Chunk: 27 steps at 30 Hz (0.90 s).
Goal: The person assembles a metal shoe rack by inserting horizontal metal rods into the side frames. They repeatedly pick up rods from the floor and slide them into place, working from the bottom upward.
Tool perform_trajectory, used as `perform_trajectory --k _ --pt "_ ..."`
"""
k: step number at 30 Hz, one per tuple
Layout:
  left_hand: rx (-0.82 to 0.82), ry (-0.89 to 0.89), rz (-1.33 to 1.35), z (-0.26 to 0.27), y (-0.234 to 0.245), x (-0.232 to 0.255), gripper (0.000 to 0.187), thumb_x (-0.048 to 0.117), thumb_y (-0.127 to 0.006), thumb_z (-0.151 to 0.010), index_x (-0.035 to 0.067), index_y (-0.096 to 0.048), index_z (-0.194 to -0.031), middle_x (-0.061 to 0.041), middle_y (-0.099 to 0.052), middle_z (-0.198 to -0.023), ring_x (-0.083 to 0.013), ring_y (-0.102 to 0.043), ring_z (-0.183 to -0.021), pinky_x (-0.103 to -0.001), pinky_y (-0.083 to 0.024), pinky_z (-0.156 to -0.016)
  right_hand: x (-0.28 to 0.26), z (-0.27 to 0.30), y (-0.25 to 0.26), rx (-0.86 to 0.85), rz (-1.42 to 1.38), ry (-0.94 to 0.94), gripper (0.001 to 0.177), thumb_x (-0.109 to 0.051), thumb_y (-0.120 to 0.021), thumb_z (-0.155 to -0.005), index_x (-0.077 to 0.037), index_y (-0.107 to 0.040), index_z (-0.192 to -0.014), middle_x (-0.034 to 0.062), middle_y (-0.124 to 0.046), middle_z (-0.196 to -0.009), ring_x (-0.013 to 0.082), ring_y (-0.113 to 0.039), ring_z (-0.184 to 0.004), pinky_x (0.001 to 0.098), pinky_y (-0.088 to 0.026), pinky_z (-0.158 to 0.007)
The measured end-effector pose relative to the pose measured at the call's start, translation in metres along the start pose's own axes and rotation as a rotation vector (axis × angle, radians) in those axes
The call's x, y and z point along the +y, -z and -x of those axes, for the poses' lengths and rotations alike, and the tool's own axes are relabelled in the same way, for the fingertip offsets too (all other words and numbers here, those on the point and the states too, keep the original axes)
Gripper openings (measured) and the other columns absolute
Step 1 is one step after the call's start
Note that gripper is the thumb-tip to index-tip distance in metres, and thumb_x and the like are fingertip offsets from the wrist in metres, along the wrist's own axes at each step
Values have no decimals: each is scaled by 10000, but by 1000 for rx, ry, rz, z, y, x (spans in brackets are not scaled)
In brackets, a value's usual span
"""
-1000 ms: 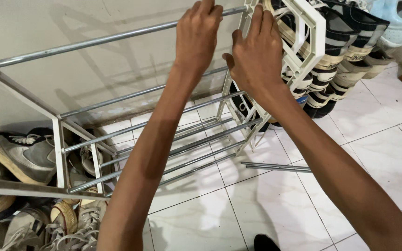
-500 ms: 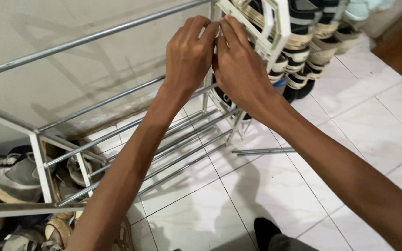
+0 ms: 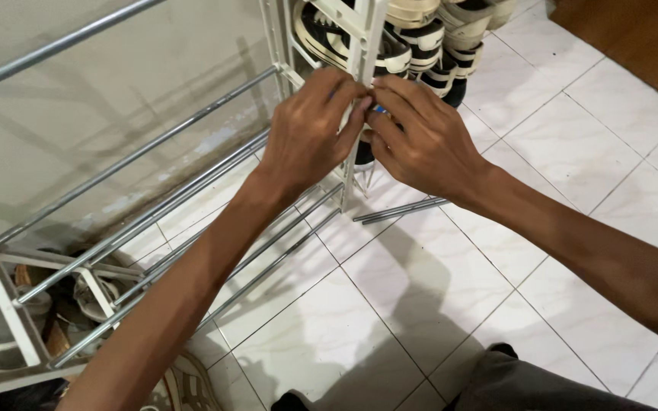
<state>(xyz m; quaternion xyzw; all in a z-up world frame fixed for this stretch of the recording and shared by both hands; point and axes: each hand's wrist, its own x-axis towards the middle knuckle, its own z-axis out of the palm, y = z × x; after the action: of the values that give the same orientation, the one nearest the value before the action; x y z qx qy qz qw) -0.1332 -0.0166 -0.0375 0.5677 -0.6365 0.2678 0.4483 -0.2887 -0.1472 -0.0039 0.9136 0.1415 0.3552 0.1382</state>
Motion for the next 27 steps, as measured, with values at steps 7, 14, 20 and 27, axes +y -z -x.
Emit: perform_trajectory --k 7,14,20,27 --pt "-122 56 -130 31 -36 2 352 -28 -717 -895 1 -625 -1234 -106 -590 -1038 -259 -669 -925 -364 -570 -715 1 33 -25 -97 -126 -52 284 -46 -784 -865 95 -668 -1083 243 -612 -1227 374 -622 -1210 406 -570 -963" --pt "-299 80 -247 61 -44 4 663 -73 -682 -834 -47 -482 -1466 -140 -564 -1141 -286 -643 -973 -374 -584 -765 -6 47 -50 -141 -250 -156 374 -40 -771 -883 134 -644 -1189 271 -577 -1314 396 -625 -1170 430 -565 -949" --pt "-393 134 -273 82 -43 11 685 -88 -662 -763 -80 -470 -1421 -175 -542 -1174 -328 -635 -1055 -378 -586 -840 -11 56 -57 -160 -312 -185 392 -51 -759 -901 129 -625 -1223 271 -542 -1397 391 -632 -1186 434 -564 -960" --pt "-337 174 -272 102 -45 -9 547 -105 -687 -828 -60 -541 -1354 -175 -563 -1280 -311 -633 -1150 -366 -578 -915 -17 50 -63 -226 -466 -289 481 -98 -745 -956 69 -526 -1350 289 -521 -1423 454 -624 -1186 474 -555 -967"
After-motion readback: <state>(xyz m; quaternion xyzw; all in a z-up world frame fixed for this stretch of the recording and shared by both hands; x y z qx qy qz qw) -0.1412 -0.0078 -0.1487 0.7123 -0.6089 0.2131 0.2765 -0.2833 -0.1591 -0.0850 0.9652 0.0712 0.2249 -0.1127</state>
